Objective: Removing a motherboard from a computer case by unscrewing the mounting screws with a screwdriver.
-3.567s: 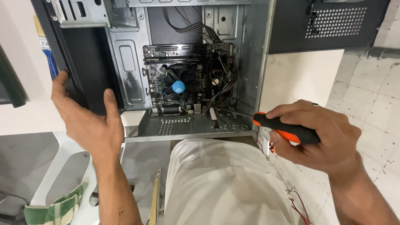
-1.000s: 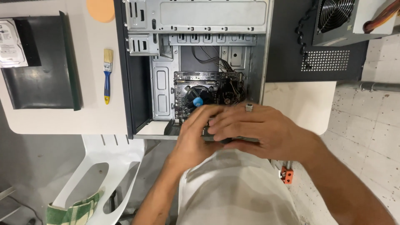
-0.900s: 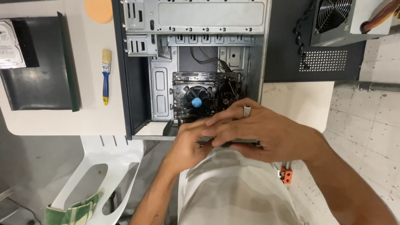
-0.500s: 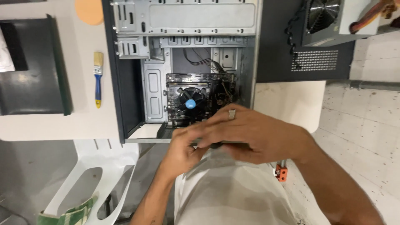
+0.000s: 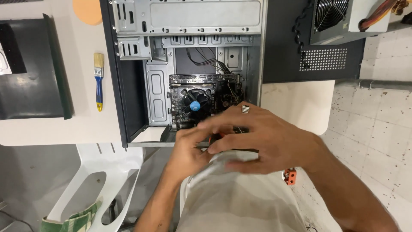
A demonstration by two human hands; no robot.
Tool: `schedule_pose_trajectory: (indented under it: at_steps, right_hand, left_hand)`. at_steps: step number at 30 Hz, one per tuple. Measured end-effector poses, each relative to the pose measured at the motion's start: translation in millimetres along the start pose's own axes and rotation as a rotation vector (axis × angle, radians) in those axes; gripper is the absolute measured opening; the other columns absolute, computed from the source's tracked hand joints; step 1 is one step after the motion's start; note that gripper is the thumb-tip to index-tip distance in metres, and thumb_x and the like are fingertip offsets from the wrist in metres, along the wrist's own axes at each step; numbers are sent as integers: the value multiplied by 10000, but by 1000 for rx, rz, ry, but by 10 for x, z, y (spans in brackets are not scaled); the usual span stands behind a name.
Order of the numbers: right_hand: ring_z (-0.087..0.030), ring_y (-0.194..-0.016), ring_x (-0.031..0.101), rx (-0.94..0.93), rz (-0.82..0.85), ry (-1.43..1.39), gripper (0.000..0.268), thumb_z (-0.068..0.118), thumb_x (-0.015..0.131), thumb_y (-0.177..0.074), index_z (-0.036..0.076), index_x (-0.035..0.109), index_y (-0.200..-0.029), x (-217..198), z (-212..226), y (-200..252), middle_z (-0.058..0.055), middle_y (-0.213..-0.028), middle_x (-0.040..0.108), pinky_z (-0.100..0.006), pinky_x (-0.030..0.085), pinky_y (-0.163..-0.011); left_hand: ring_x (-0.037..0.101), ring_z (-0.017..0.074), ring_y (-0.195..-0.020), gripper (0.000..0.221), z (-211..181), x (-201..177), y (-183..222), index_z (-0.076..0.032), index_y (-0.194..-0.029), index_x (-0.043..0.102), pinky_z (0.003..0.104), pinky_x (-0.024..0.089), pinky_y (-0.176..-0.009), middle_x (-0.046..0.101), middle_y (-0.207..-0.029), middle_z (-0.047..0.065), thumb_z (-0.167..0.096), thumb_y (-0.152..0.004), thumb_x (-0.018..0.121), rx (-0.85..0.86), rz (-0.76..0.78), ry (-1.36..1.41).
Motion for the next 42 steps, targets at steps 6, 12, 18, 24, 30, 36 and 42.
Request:
schedule_pose_trajectory:
  at_steps: [6, 12, 18, 24, 30, 36, 42]
  right_hand:
    - [-196, -1022, 606, 18, -109, 35, 228, 149, 682, -842, 74, 577, -1030, 19, -104, 83, -38, -1052, 639, -373, 448, -947]
    - [-205, -1007, 617, 92, -36, -10, 352, 179, 569, -851, 115, 458, -1179, 99, -124, 54, -96, -1223, 532, -389, 422, -955]
    - [-171, -991, 602, 67, -133, 80, 254, 201, 644, -874, 82, 557, -1081, 3, -129, 106, -74, -1135, 577, -341, 438, -897]
    - [-201, -1062, 535, 97, -32, 26, 253, 195, 587, -884, 127, 509, -1116, 31, -112, 44, -101, -1156, 550, -385, 397, -937]
    - [-230, -895, 653, 9, -216, -5, 214, 138, 691, -810, 14, 594, -954, -127, -37, 86, -109, -964, 630, -333, 543, -836]
    - [-219, -926, 577, 27, -142, 41, 175, 197, 640, -848, 80, 598, -971, -35, -44, 60, -72, -1006, 572, -352, 471, -837]
    - [-253, -984, 640, 20, -195, -75, 156, 90, 658, -823, 41, 588, -954, -100, -41, 66, -79, -986, 634, -386, 535, -912]
  left_hand:
    - [477, 215, -813, 269, -38, -65, -8, -29, -909, 510, 312, 383, -689, 503, -905, 86, 48, -654, 547, 71, -121, -209]
    - [636, 147, -667, 235, 167, -71, 99, -49, -859, 639, 244, 498, -588, 668, -782, 46, 75, -659, 635, -35, -182, -133]
    - [530, 183, -806, 341, -82, -220, -72, -50, -891, 520, 280, 411, -684, 556, -874, 53, 98, -592, 593, -52, -240, -180]
    - [637, 171, -761, 219, -35, -104, -43, -25, -842, 603, 253, 494, -659, 656, -849, 66, 116, -675, 610, -25, -116, -80]
    - [442, 232, -923, 338, -125, -112, -140, -27, -992, 471, 339, 347, -784, 476, -993, 91, -9, -728, 681, -28, -36, -59]
    - [567, 144, -666, 156, -58, -47, -97, -12, -812, 602, 248, 434, -552, 599, -751, 50, 81, -687, 608, -63, -46, -71]
    - [470, 246, -984, 364, -118, -11, -140, -37, -1099, 480, 341, 383, -805, 481, -1097, 96, -52, -753, 591, -25, 81, -110]
Point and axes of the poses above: each hand's wrist, its own y-axis away from the middle knuckle, its own x-axis out of the palm, z = x × y, the point moved 10 cm from there along -y, towards the middle knuckle
